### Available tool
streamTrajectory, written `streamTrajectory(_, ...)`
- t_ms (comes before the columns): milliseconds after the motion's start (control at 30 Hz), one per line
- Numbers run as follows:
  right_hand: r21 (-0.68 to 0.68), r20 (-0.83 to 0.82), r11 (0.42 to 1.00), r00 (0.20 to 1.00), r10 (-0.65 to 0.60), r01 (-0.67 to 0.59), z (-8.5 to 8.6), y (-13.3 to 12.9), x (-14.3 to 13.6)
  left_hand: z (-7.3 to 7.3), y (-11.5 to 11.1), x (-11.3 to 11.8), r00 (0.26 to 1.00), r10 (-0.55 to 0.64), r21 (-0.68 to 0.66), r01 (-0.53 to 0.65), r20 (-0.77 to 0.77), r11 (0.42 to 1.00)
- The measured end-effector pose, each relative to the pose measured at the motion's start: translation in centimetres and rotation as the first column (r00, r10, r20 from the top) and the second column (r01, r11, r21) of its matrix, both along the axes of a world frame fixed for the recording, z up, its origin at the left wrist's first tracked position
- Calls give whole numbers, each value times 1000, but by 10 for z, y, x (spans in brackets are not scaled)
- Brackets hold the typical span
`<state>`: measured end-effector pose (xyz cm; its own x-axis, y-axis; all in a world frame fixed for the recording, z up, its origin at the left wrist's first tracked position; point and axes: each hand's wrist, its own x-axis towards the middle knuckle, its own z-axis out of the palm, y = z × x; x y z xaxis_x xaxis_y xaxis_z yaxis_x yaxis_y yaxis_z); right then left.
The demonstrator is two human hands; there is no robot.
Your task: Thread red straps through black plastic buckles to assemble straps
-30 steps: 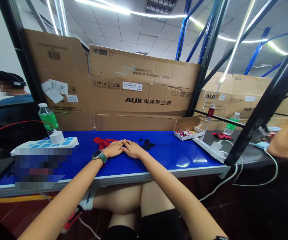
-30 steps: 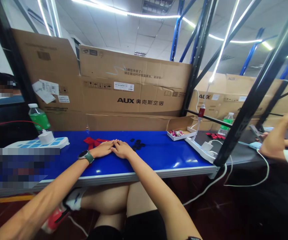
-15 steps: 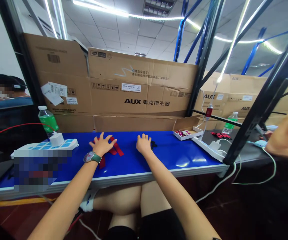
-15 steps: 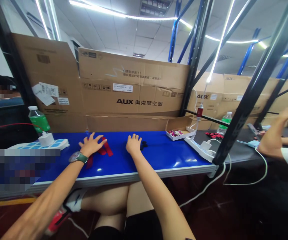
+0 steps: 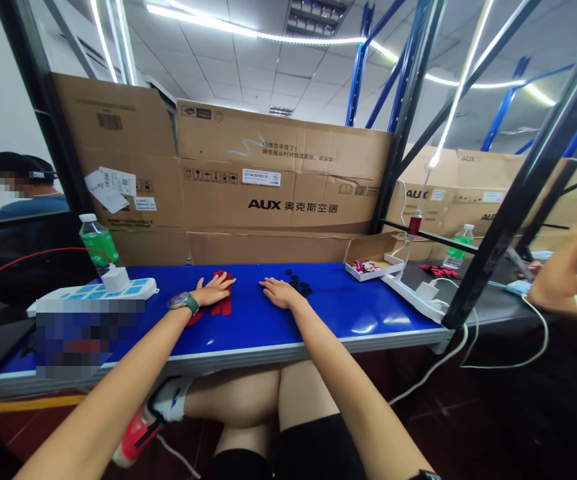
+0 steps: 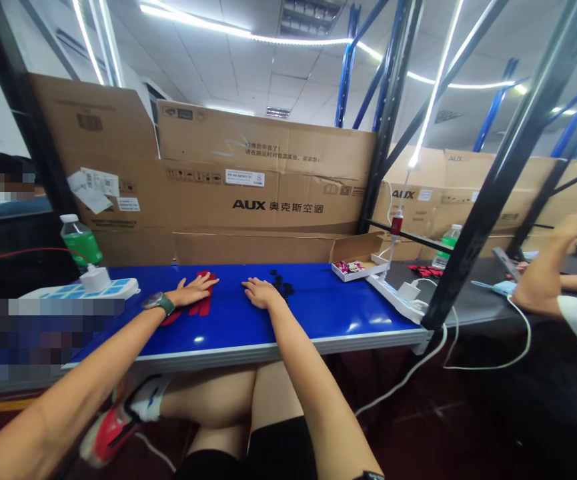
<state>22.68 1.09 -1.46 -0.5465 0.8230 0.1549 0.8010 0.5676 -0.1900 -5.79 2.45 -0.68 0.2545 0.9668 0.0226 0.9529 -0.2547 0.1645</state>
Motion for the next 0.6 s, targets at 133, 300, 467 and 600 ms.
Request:
streamTrajectory(133, 208, -80, 975, 995, -63, 78, -2, -3, -17, 0, -8, 40, 995, -91, 244, 75, 52, 967)
streamTrajectory(300, 74, -132, 988, 984, -121, 132, -14, -10, -45, -24, -23, 88, 935, -353, 175, 342, 38, 923)
streamTrajectory(467, 28, -118, 991, 984, -130, 134, -15, -13, -45, -27, -26, 90, 925, -377, 215, 359, 47, 908)
streamTrajectory(600, 110, -173, 975, 970, -171, 192, -2, -14, -39, -10, -28, 78, 950, -301, 299, 263, 87, 917)
